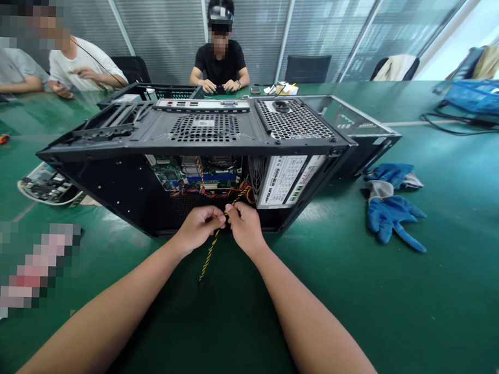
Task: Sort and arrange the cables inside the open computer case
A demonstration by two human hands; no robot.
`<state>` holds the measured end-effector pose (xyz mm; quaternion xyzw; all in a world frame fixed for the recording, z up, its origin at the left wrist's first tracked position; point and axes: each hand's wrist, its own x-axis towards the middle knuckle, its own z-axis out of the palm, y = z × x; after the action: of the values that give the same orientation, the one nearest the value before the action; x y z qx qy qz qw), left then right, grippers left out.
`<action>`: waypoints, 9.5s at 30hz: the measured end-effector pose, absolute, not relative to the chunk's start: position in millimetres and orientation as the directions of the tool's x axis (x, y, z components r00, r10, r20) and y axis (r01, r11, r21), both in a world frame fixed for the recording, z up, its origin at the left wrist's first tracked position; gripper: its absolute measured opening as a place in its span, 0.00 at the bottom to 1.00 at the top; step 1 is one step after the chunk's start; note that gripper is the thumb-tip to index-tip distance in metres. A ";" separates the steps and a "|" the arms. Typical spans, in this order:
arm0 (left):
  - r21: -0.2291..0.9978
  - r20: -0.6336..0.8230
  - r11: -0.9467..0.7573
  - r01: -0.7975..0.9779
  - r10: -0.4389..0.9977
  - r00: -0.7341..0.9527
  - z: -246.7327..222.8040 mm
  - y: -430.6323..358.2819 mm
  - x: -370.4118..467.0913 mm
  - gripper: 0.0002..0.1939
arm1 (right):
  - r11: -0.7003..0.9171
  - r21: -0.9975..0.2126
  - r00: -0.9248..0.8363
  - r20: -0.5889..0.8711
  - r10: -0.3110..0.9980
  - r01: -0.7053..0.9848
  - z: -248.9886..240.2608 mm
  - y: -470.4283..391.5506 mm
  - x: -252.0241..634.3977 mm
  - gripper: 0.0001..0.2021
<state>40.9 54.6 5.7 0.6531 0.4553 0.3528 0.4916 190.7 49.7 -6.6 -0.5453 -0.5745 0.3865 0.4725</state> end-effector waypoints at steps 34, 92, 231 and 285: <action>0.912 0.075 -0.203 0.356 0.937 0.342 5.9 54.2 40.0 0.08 | 0.105 -0.954 0.039 0.121 0.992 0.282 -2.5 48.7 190.3 0.17; 0.960 0.015 -0.122 0.253 0.922 0.387 3.7 55.3 38.2 0.10 | 0.101 -0.985 -0.001 0.102 0.995 0.139 -8.5 51.3 192.4 0.17; 0.848 0.165 -0.307 0.431 0.928 0.335 5.1 51.8 40.9 0.08 | 0.131 -0.957 0.020 0.141 0.990 0.259 -9.5 51.9 193.7 0.19; 0.862 0.148 -0.272 0.428 0.942 0.301 3.9 51.5 46.2 0.08 | 0.135 -0.969 0.061 0.150 0.987 0.205 -14.1 55.4 194.3 0.18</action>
<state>46.2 51.5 3.9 0.7172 0.4776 0.3486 0.3689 194.3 55.4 -14.1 -0.5292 -0.5630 0.3906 0.5004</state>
